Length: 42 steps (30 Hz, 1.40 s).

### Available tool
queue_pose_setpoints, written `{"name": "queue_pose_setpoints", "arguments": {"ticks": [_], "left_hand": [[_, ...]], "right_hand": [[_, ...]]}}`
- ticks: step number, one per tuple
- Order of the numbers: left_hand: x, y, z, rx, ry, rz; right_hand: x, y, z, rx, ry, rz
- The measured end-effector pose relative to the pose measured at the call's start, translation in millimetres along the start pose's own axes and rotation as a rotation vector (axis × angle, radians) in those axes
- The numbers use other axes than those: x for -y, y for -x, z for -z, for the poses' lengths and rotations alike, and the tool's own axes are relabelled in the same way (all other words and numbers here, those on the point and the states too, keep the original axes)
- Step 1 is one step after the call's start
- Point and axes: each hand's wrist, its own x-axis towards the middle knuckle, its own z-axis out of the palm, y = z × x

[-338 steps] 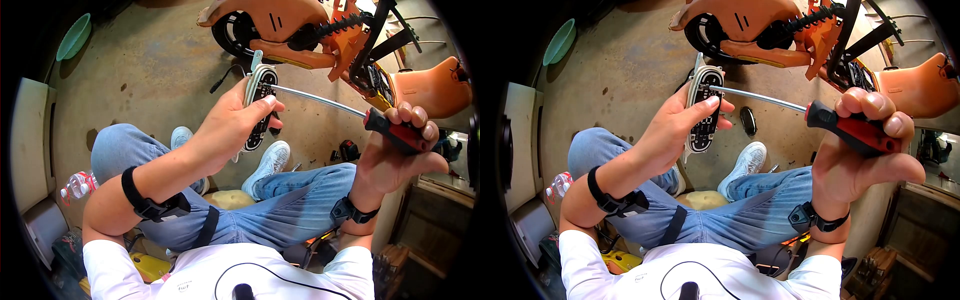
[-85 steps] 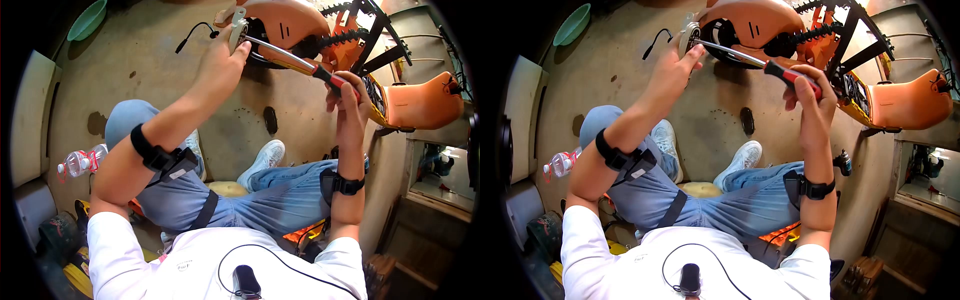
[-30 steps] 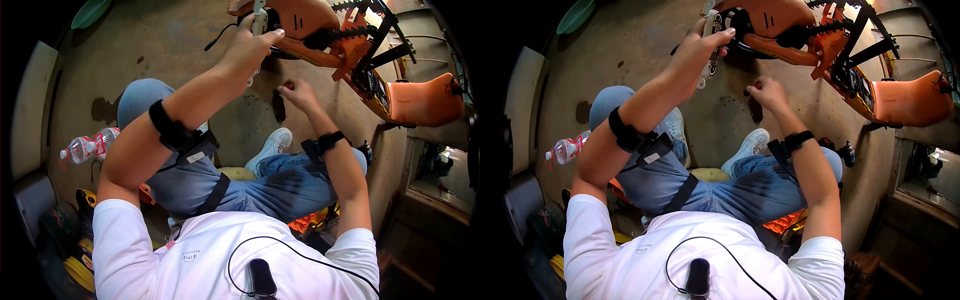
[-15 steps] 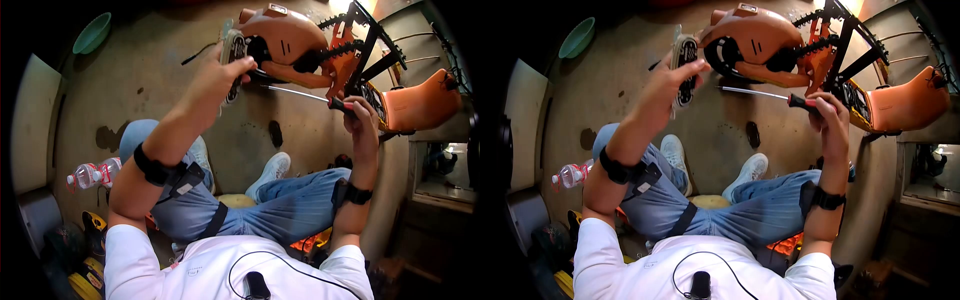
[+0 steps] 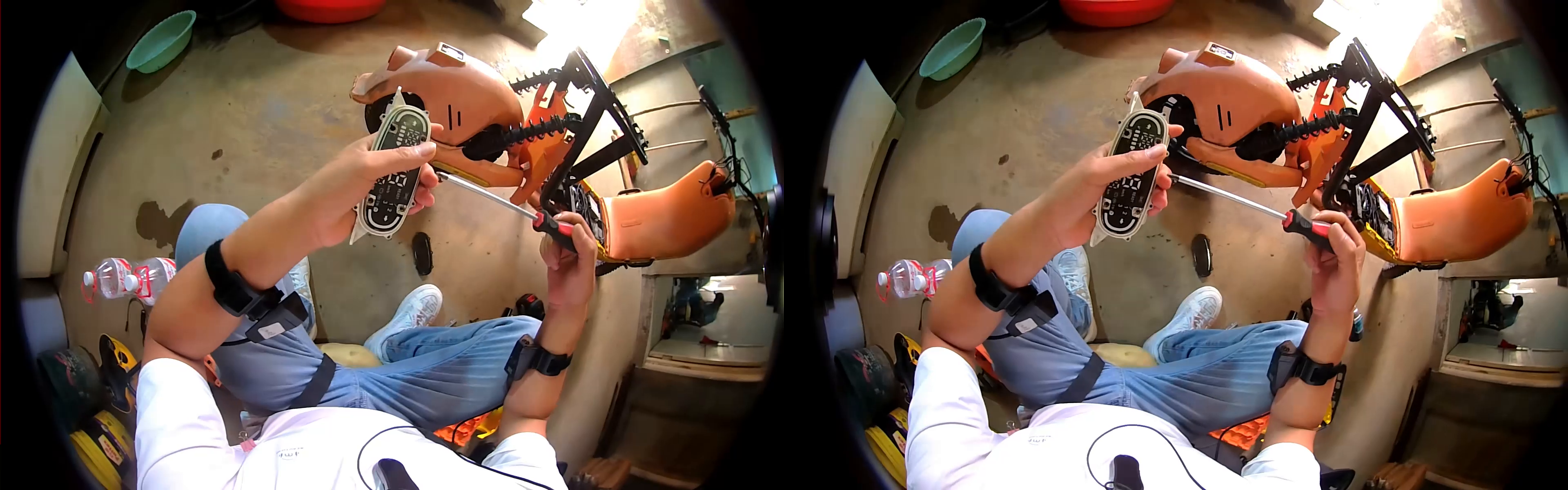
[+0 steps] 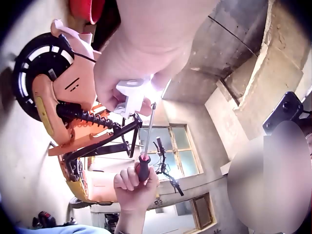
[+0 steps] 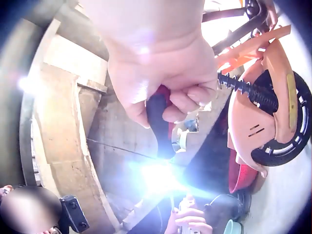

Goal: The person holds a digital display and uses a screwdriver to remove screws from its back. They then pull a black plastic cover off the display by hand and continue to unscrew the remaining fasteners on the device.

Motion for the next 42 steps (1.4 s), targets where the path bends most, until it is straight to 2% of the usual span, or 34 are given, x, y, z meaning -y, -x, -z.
{"name": "queue_pose_setpoints", "arguments": {"ticks": [7,12,19,25,30,36,42], "left_hand": [[4.9,1.4,1.2,0.011,-0.010,0.041],[3.8,1.2,0.4,0.050,-0.019,-0.107],[2.6,4.2,-2.1,0.068,-0.005,-0.155],[2.7,6.4,-4.2,0.054,-0.009,-0.154],[2.5,6.2,-4.2,0.041,-0.024,-0.165],[3.3,6.8,-6.1,0.040,-0.050,-0.157],[6.3,6.8,-7.9,0.038,-0.078,-0.144]], "right_hand": [[3.2,2.6,-13.3,-0.037,0.079,0.044],[6.3,4.2,-14.6,-0.026,0.040,0.038],[3.9,2.5,-8.3,-0.020,-0.023,0.018],[1.6,2.0,-4.6,0.003,-0.041,0.004],[4.3,0.9,-12.6,-0.047,0.071,0.044],[3.1,1.6,-7.4,0.008,-0.023,0.015],[6.1,3.3,-9.8,0.002,0.023,0.002]]}}
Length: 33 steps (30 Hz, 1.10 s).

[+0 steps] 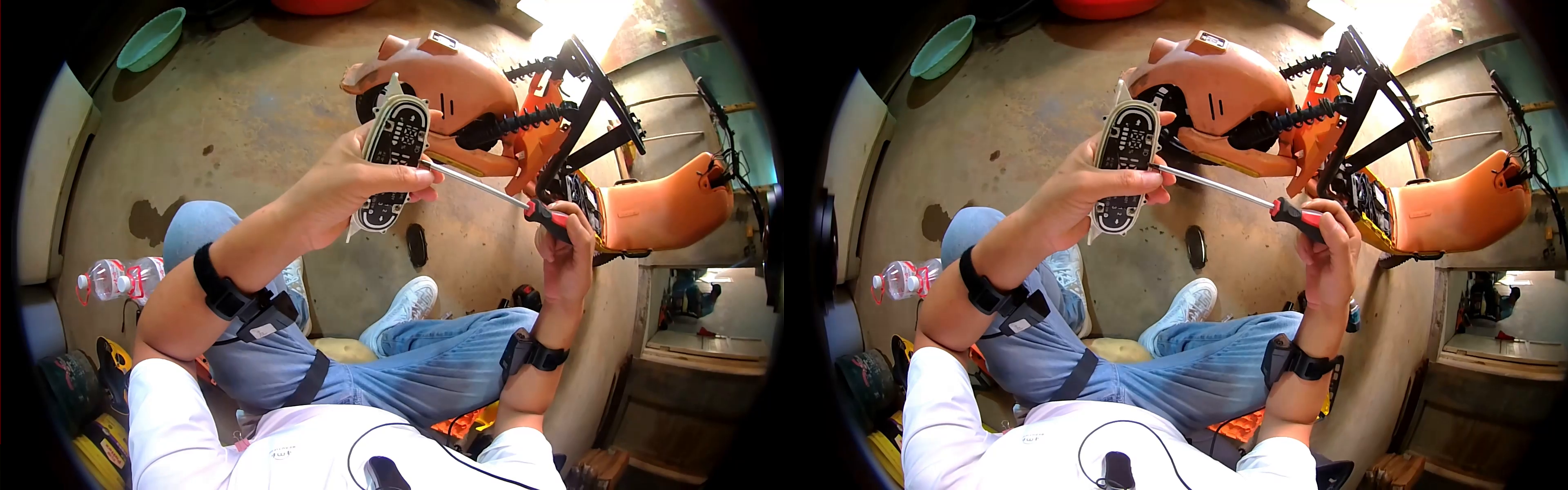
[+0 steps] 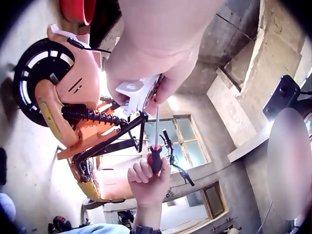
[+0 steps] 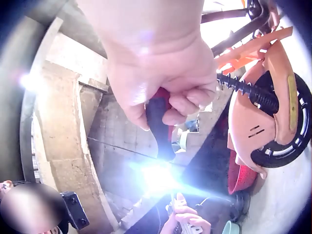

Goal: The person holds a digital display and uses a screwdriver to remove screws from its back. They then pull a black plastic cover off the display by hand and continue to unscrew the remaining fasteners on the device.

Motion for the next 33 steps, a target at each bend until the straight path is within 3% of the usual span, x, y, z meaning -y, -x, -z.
{"name": "queue_pose_setpoints", "arguments": {"ticks": [8,15,33], "left_hand": [[-1.2,-4.5,4.6,-0.180,0.226,-0.077],[-4.9,-6.9,11.3,-0.166,0.394,-0.164],[-1.7,-11.9,21.4,-0.156,0.415,-0.243]], "right_hand": [[-4.9,2.8,-14.5,-0.033,-0.032,0.152],[-4.7,9.9,-36.3,0.038,0.026,0.187],[-14.9,13.9,-54.1,-0.008,0.152,0.234]]}}
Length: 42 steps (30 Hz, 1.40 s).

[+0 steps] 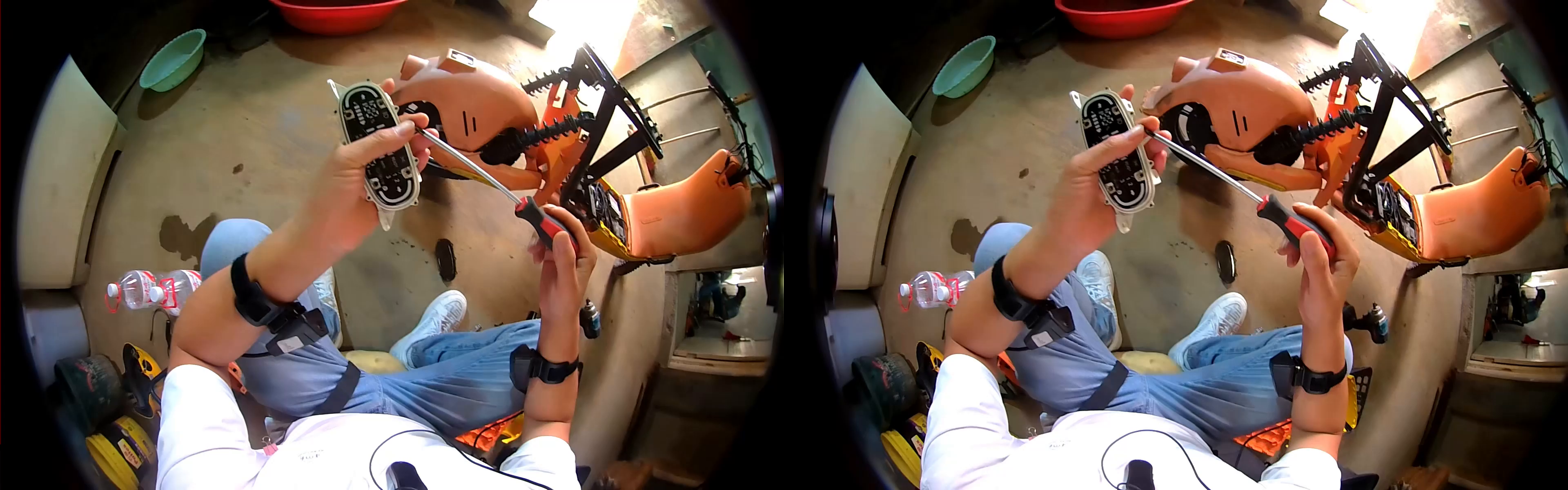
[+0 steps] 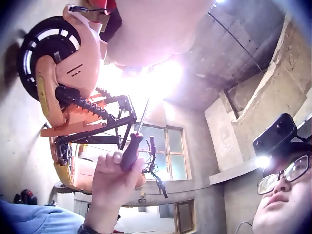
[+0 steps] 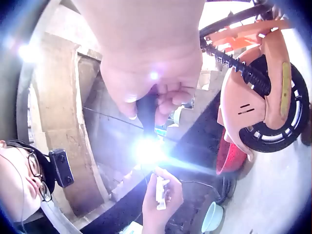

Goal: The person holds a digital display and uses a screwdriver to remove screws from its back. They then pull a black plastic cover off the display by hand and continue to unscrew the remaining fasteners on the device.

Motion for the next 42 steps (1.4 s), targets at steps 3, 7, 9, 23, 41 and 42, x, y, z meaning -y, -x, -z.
{"name": "queue_pose_setpoints", "arguments": {"ticks": [3,7,9,23,41,42], "left_hand": [[1.9,-0.9,1.4,-0.021,0.009,-0.045],[-4.2,-1.5,-1.7,-0.065,-0.004,-0.092],[-7.1,-1.1,-2.8,-0.070,-0.011,-0.106],[-7.8,2.3,-10.1,-0.006,-0.196,-0.154],[-2.7,8.3,-20.9,0.052,-0.467,-0.286],[-1.9,8.6,-21.7,0.054,-0.474,-0.276]], "right_hand": [[-3.4,3.3,-9.9,-0.022,-0.051,-0.055],[-8.0,13.0,-19.8,0.058,-0.177,-0.249],[-15.5,17.7,-21.3,0.121,-0.215,-0.321],[-8.5,12.0,-19.9,0.039,-0.173,-0.223],[2.2,13.8,-5.2,-0.071,-0.093,-0.044],[2.8,13.8,-6.0,-0.073,-0.077,-0.032]]}}
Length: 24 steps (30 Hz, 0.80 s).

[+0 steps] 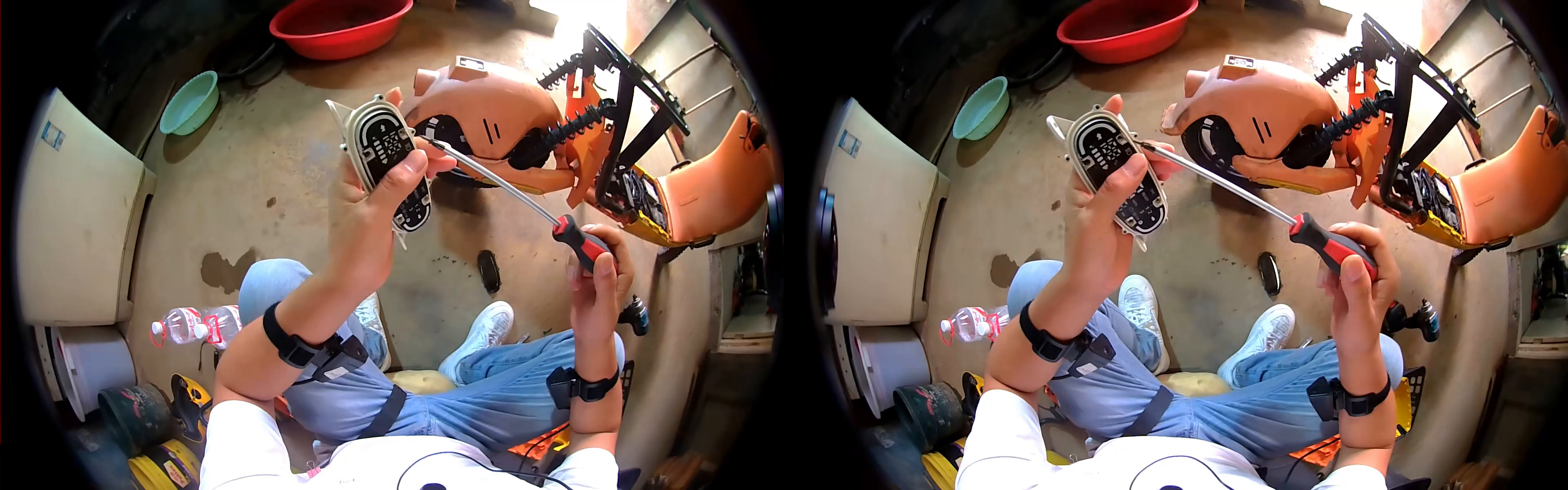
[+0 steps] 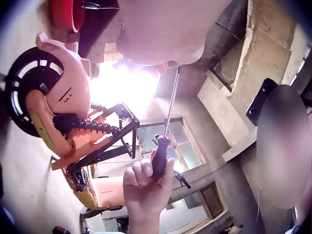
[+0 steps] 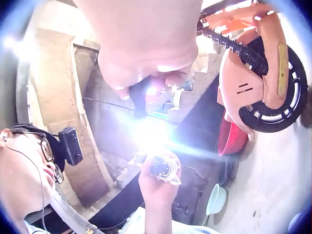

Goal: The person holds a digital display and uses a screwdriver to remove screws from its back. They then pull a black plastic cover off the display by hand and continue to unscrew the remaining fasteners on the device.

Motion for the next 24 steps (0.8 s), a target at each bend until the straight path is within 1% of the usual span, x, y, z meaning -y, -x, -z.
{"name": "queue_pose_setpoints", "arguments": {"ticks": [2,7,9,12,22,24], "left_hand": [[2.1,1.5,-2.2,-0.062,-0.091,-0.045],[6.6,1.2,2.7,-0.034,-0.186,-0.042],[8.0,1.8,3.1,-0.013,-0.224,-0.080],[8.7,1.0,3.5,0.000,-0.233,-0.082],[11.7,-0.1,0.1,-0.025,-0.338,-0.116],[11.7,0.5,0.1,-0.021,-0.375,-0.155]], "right_hand": [[2.3,0.7,-1.0,-0.008,0.012,0.000],[4.1,0.9,-1.8,-0.007,0.053,0.014],[5.1,0.6,-1.2,-0.008,0.055,0.009],[4.2,0.6,0.6,0.000,0.076,0.014],[2.9,-1.2,0.4,-0.010,0.092,0.032],[0.9,-0.6,3.3,-0.003,0.090,0.042]]}}
